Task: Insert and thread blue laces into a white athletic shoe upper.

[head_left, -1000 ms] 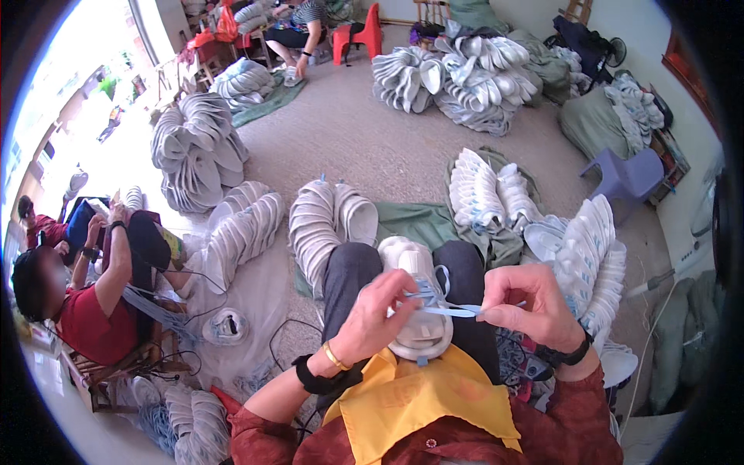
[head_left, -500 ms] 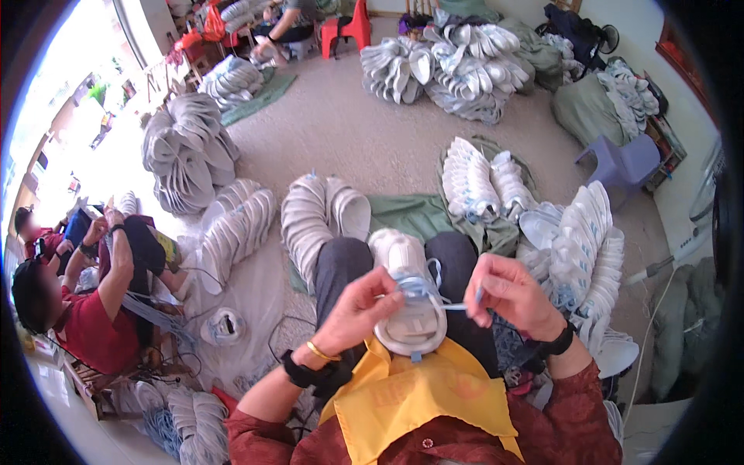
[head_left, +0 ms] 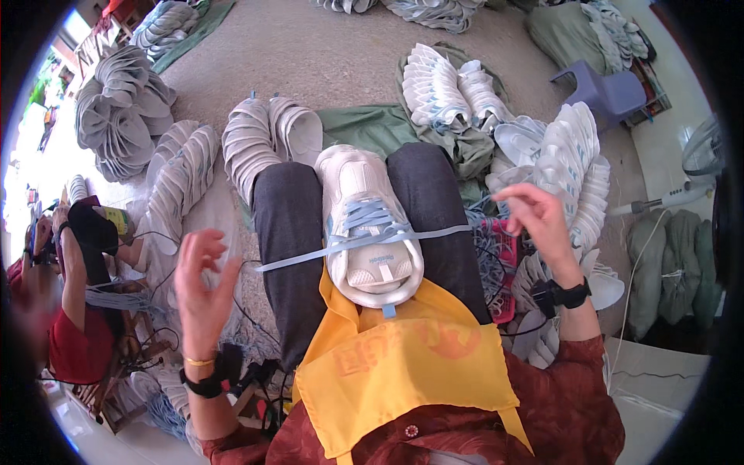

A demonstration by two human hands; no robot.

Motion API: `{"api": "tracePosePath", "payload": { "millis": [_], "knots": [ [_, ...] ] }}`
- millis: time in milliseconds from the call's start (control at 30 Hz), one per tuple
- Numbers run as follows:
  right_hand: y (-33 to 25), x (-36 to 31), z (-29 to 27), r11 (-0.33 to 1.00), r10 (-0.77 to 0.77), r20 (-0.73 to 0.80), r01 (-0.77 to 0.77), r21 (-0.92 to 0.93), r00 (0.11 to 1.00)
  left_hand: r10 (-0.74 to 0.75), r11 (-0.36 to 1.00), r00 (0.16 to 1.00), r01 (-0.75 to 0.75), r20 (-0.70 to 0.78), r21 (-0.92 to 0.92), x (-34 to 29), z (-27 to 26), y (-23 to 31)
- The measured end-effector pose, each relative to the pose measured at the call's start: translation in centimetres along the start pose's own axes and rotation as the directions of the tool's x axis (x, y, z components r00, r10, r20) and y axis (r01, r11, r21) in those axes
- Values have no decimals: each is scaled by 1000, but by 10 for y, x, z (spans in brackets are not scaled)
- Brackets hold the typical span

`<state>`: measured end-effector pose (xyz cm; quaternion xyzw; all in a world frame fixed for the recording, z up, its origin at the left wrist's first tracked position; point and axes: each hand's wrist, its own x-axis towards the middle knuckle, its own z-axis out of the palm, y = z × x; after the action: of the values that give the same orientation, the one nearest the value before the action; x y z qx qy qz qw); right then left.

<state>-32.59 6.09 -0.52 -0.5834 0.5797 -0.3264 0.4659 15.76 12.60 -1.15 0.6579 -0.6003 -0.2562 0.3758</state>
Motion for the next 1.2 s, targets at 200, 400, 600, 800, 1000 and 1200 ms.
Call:
{"api": "tracePosePath", "payload": {
  "millis": [200, 400, 600, 800, 1000, 1200],
  "knots": [
    [-41, 10, 78, 984, -47, 294, 95, -152, 955, 264, 964, 934, -245, 239, -107, 11, 70, 50],
    [-40, 7, 84, 975, -83, 347, 148, -167, 934, 327, 945, 901, -318, 285, -78, 24, 88, 49],
    [-54, -2, 93, 996, -79, 409, 84, 5, 909, 185, 909, 907, -13, 378, -416, 27, 103, 42],
    [-40, 3, 86, 997, 14, 451, -47, 63, 892, 146, 899, 842, 106, 519, -426, 41, 94, 45],
    [-45, 0, 81, 1000, -19, 498, 7, 27, 867, 94, 880, 793, 217, 602, -422, 49, 92, 51],
    [-53, -1, 74, 994, -29, 508, 77, -74, 861, -5, 861, 795, 312, 607, -402, 49, 96, 52]
  ]
}}
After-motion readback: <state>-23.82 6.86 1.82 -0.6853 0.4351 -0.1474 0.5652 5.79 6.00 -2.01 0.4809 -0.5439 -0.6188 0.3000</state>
